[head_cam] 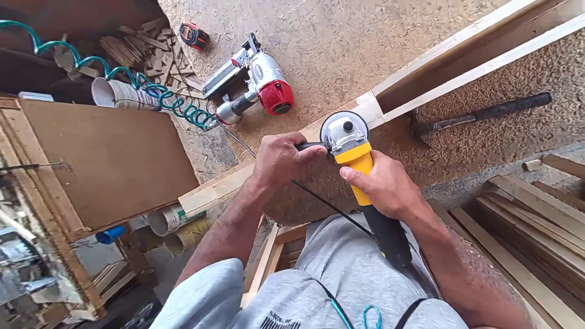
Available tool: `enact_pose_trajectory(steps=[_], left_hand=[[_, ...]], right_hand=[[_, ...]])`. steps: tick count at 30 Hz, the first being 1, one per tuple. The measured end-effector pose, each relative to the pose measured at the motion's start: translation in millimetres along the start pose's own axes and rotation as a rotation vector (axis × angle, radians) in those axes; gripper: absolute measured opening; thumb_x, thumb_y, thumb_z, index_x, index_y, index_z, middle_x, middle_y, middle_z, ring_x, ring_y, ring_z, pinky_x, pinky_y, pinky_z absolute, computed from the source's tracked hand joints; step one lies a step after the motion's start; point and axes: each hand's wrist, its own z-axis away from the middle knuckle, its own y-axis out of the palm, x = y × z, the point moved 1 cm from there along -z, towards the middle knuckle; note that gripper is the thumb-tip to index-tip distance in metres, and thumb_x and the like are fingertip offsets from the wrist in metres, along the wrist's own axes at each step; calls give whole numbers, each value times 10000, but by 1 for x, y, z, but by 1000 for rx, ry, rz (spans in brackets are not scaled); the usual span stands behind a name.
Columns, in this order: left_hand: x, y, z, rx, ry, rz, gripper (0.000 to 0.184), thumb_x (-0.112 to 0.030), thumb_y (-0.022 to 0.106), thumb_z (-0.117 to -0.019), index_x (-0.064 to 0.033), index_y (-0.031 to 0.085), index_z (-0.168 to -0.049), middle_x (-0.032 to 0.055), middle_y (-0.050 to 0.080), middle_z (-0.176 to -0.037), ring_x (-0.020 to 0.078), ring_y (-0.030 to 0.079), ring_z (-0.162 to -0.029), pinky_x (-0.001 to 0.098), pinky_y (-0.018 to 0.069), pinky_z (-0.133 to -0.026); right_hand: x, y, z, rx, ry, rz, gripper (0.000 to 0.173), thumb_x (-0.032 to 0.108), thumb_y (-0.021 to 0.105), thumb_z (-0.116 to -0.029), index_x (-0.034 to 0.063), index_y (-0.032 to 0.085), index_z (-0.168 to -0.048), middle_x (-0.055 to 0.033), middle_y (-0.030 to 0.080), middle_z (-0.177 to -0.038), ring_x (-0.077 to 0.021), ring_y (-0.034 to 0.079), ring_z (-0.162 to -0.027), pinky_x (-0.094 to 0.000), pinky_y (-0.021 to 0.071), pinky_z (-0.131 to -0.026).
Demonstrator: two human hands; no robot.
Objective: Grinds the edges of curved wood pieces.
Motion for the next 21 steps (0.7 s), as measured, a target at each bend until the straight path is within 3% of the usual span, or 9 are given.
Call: enact_pose_trajectory(steps=[4, 6, 11, 17, 21], left_hand=[[31, -12, 27, -24, -59, -28, 746, -863, 518, -826, -145, 719, -816, -30, 602, -629, 71, 555, -563, 345, 466, -540], [27, -8, 23, -44, -56, -13, 737, -861, 525, -824, -151, 722, -813, -37, 603, -631, 62, 553, -568, 335, 463, -548], [0, 5, -21, -12, 12, 46, 697, -841, 595, -787, -154, 706, -782, -14, 592, -616, 136, 571, -569, 421, 475, -546], [37, -9, 34, -36, -61, 7, 782, -872, 487, -835, -125, 716, -819, -18, 603, -629, 70, 547, -554, 330, 459, -524], [18, -4, 9, -42, -43, 30, 744, -876, 527, -811, -156, 710, -793, -37, 586, -616, 75, 545, -557, 343, 459, -533]], right_hand=[[15, 24, -7, 155, -17, 14, 689, 723, 652, -826, 152, 624, -1210, 6, 683, -899, -133, 692, -825, -423, 583, -710], [15, 18, -7, 137, -11, 17, 678, 720, 657, -821, 160, 626, -1202, 15, 680, -894, -124, 688, -816, -415, 582, -706], [10, -13, -8, -37, 36, 29, 672, 744, 656, -796, 192, 646, -1179, 48, 686, -856, -90, 687, -767, -390, 587, -670], [21, 21, -9, 202, 1, 63, 709, 730, 646, -826, 147, 611, -1228, 0, 680, -897, -145, 692, -828, -432, 579, -710], [14, 4, -12, 86, 0, 27, 693, 739, 661, -799, 174, 637, -1198, 39, 688, -876, -97, 690, -785, -390, 593, -684]])
